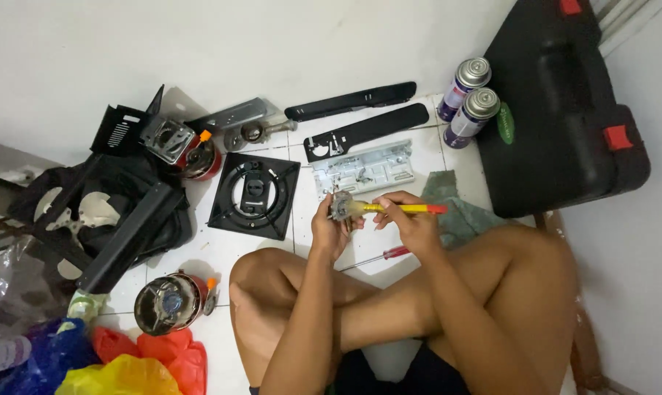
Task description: The person sits on the floor and cleans a disassembled portable gas stove. They use a brush to scrub the metal regulator/valve assembly, then use a screwdriver to work on the part and handle small components of the stove.
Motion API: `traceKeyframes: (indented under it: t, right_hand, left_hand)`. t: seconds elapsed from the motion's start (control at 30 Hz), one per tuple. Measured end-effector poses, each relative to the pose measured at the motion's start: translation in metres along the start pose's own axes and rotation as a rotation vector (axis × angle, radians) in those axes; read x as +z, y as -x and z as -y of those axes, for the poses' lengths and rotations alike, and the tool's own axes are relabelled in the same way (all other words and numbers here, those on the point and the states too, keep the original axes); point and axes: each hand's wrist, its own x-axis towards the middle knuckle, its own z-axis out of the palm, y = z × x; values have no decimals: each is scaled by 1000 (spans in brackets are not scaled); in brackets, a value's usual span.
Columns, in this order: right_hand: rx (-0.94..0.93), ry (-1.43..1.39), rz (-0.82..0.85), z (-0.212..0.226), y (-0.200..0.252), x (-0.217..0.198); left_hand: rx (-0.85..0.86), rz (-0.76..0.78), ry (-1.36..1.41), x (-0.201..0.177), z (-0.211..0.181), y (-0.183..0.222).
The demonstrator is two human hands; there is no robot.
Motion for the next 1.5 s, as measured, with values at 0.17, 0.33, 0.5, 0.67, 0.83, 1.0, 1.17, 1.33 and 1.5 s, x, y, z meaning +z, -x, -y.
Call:
traceKeyframes:
  t: [0.17, 0.33, 0.5, 0.67, 0.83, 1.0, 1.17, 1.33, 1.5]
  right_hand:
    - [-96, 162, -36, 32, 6, 18]
    - [-145, 195, 1, 38, 10, 27]
    - [-159, 193, -144, 36, 9, 27]
    - [-105, 200, -135, 33, 6, 25]
    - [-113, 230, -138, 31, 1, 23]
    - [-61, 115, -106, 17, -5, 19]
    - [-77, 77, -68, 4, -3, 12]
    - [-110, 30, -43, -3, -5, 7]
    - [147, -286, 10, -13, -7, 2]
  left_hand:
    - [-24, -5, -9, 13, -7, 13]
    - [-26, 2, -62, 25, -6, 23]
    - [40, 45, -261, 20, -2, 17]
    - [28, 10, -313, 34, -10, 27]
    - [56, 25, -295, 49, -18, 33]
    - [164, 45, -290, 35, -12, 18]
    - [201, 27, -230, 36, -9, 17]
    - [302, -1, -128, 45, -15, 29]
    - [395, -40, -59, 43, -17, 34]
